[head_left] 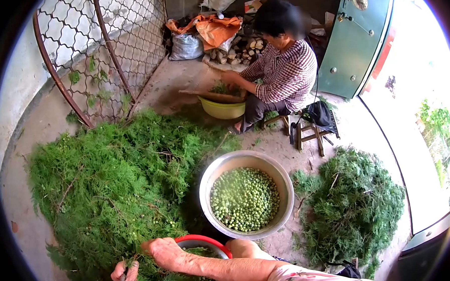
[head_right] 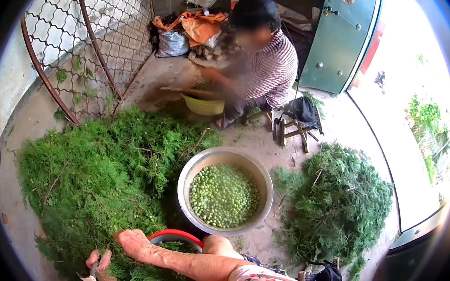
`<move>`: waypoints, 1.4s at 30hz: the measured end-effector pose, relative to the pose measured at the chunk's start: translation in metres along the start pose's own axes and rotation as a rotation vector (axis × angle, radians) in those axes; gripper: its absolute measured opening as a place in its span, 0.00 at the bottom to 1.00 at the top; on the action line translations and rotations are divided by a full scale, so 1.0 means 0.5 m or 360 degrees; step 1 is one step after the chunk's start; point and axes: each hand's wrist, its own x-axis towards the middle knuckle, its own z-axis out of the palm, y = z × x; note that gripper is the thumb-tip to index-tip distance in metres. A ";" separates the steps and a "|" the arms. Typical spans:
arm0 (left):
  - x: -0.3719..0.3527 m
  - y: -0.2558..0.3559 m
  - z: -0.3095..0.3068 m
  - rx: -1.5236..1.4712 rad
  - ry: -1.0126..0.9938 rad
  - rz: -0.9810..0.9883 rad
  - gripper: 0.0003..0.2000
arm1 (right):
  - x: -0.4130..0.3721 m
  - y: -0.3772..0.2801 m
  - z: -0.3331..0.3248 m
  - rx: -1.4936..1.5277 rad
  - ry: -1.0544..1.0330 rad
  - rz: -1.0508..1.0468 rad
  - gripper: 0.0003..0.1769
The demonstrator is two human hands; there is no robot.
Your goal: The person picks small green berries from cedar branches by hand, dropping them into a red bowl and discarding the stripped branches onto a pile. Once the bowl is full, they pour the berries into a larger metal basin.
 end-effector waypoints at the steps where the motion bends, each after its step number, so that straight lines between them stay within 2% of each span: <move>1: -0.009 0.039 0.022 0.0122 -0.0028 0.0001 0.08 | -0.001 0.003 0.003 0.0029 0.0026 -0.0003 0.12; 2: -0.018 0.078 0.044 0.0244 -0.0055 0.0005 0.09 | 0.000 0.001 -0.002 0.0025 0.0006 -0.0010 0.12; 4: -0.016 0.030 0.022 0.0269 0.0013 0.0083 0.09 | 0.002 -0.006 -0.018 0.0020 -0.0031 -0.0025 0.11; 8: 0.047 -0.260 -0.127 -0.0057 0.0088 0.0187 0.10 | 0.007 -0.002 -0.015 0.0195 0.0113 -0.0089 0.10; 11: -0.008 -0.053 -0.003 0.0288 0.0238 0.0359 0.11 | 0.007 -0.010 -0.024 0.0187 0.0124 -0.0079 0.09; 13: -0.023 0.024 0.048 0.0424 0.0374 0.0566 0.12 | 0.005 -0.007 -0.019 0.0200 0.0160 -0.0073 0.09; 14: -0.021 0.006 0.035 0.0452 0.0351 0.0534 0.13 | 0.004 -0.011 -0.021 0.0213 0.0156 -0.0030 0.10; 17: -0.027 0.073 0.046 0.0423 0.0064 0.0021 0.14 | 0.001 -0.015 -0.033 0.0240 0.0143 -0.0025 0.10; 18: -0.020 0.008 0.026 0.0568 0.0087 0.0132 0.16 | 0.003 -0.010 -0.032 0.0274 0.0148 -0.0041 0.10; 19: -0.028 0.071 0.060 0.0456 0.0053 0.0132 0.16 | 0.006 -0.008 -0.028 0.0248 0.0157 -0.0014 0.10; 21: -0.037 0.108 0.079 0.0512 0.0040 -0.0013 0.14 | 0.007 0.001 -0.014 0.0227 0.0204 -0.0062 0.08; 22: -0.040 0.124 0.092 0.0347 0.0005 -0.0033 0.12 | 0.008 0.000 -0.011 0.0219 0.0211 -0.0078 0.07; 23: -0.048 0.147 0.104 0.0316 -0.0022 -0.0083 0.16 | 0.008 -0.002 -0.010 0.0210 0.0217 -0.0092 0.07; 25: -0.052 0.132 0.106 0.0278 -0.0019 -0.0100 0.16 | 0.009 -0.005 -0.011 0.0188 0.0189 -0.0079 0.08; 26: -0.045 0.096 0.090 0.0399 -0.0144 0.0149 0.15 | 0.009 -0.008 -0.013 0.0174 0.0154 -0.0055 0.09; 29: -0.052 0.125 0.096 0.0343 -0.0132 -0.0169 0.09 | 0.009 -0.017 -0.019 0.0181 0.0111 -0.0030 0.10; 32: -0.037 0.076 0.079 0.0257 -0.0138 0.0292 0.07 | 0.011 -0.025 -0.021 0.0211 0.0134 -0.0002 0.09; 36: -0.041 0.155 0.099 0.0253 -0.0121 0.0066 0.07 | 0.015 -0.026 -0.014 0.0215 0.0164 -0.0031 0.09; 39: -0.039 0.133 0.096 0.0209 -0.0042 0.0025 0.10 | 0.017 -0.031 -0.011 0.0202 0.0179 -0.0041 0.09; 42: -0.045 0.141 0.096 0.0209 -0.0094 0.0036 0.11 | 0.018 -0.034 -0.014 0.0207 0.0147 -0.0061 0.10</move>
